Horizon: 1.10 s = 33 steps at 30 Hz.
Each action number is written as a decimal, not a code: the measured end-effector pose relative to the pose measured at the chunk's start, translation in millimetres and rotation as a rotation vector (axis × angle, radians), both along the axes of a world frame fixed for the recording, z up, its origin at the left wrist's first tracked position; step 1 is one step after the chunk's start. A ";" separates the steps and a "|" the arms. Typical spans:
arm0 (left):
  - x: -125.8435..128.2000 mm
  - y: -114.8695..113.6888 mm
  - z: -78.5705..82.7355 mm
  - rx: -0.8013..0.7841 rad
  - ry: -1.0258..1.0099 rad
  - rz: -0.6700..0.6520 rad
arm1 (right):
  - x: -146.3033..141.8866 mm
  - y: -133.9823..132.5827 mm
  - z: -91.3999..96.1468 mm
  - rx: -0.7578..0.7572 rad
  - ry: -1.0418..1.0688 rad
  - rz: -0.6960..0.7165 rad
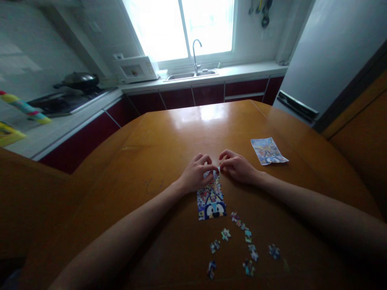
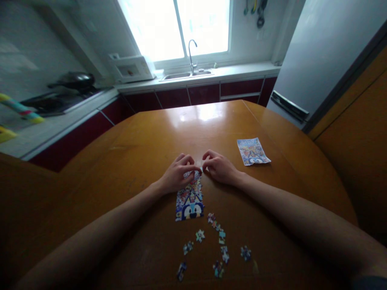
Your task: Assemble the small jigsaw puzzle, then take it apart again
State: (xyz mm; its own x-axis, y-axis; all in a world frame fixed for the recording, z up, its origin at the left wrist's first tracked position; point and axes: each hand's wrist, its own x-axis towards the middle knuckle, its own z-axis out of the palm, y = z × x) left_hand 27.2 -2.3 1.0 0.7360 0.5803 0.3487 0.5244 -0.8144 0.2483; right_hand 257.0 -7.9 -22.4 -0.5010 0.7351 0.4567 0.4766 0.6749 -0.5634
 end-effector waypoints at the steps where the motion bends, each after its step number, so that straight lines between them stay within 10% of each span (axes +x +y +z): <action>1: 0.2 0.0 0.4 0.001 0.008 -0.001 | -0.1 0.1 0.2 -0.004 -0.002 0.000; 33: 2.6 0.9 4.6 -0.059 -0.004 -0.012 | 0.1 4.5 1.1 -0.091 0.127 0.012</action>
State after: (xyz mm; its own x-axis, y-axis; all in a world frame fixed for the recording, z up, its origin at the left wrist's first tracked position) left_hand 29.7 -1.5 5.5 0.7416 0.5910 0.3174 0.5136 -0.8046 0.2980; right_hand 257.2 -3.4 -21.3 -0.4526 0.7707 0.4486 0.3898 0.6235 -0.6777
